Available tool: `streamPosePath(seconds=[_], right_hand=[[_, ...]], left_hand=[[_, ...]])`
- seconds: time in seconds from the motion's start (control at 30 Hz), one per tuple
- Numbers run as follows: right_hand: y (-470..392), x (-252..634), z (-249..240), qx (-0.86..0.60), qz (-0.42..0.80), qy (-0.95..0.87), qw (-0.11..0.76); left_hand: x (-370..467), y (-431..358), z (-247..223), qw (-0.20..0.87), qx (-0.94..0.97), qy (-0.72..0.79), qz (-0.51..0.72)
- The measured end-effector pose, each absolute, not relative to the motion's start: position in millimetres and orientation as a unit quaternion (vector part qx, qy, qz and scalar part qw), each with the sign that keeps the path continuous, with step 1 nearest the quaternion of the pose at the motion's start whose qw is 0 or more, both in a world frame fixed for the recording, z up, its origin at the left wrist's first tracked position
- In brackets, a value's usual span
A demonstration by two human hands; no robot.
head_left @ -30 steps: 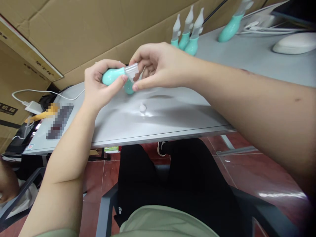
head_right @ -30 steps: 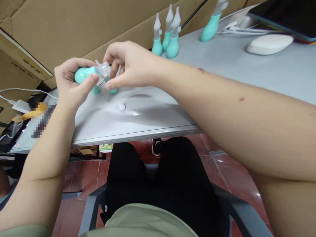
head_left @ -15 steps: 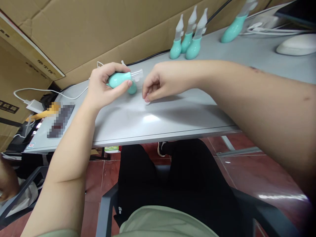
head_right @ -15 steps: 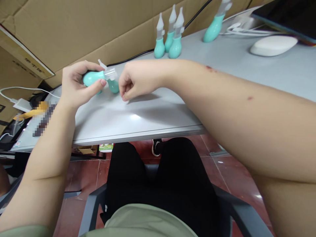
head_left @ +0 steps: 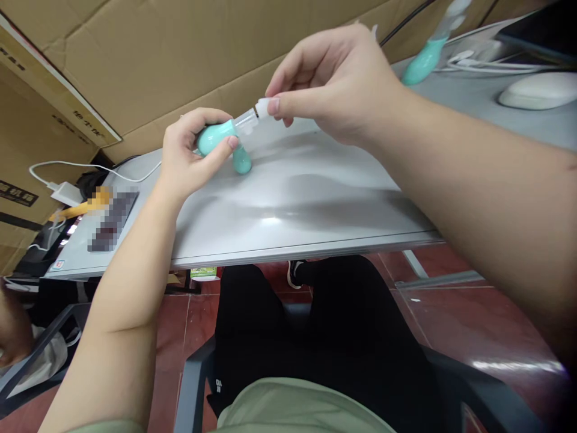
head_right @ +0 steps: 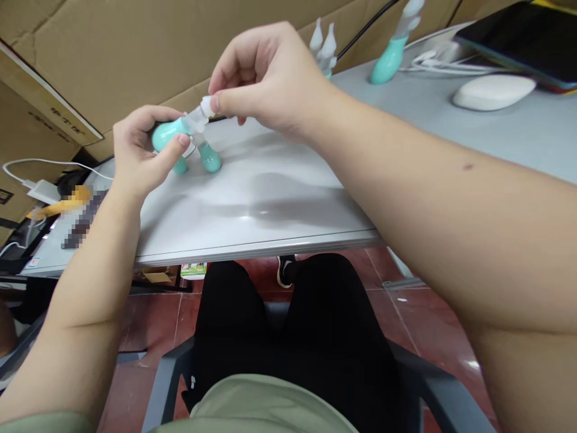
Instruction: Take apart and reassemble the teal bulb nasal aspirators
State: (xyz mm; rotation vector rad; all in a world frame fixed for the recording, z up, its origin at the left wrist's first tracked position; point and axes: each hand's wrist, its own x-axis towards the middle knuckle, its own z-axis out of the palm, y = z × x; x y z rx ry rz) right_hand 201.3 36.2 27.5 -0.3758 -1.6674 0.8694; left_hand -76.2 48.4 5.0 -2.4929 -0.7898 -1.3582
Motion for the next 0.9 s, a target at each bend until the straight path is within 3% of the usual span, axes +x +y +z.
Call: streamPosePath(seconds=[0.9], right_hand=[[37.4, 208.0, 26.0, -0.149, 0.319, -0.778, 0.521]], left_hand=[[-84.1, 56.6, 2.3, 0.078, -0.853, -0.215, -0.469]])
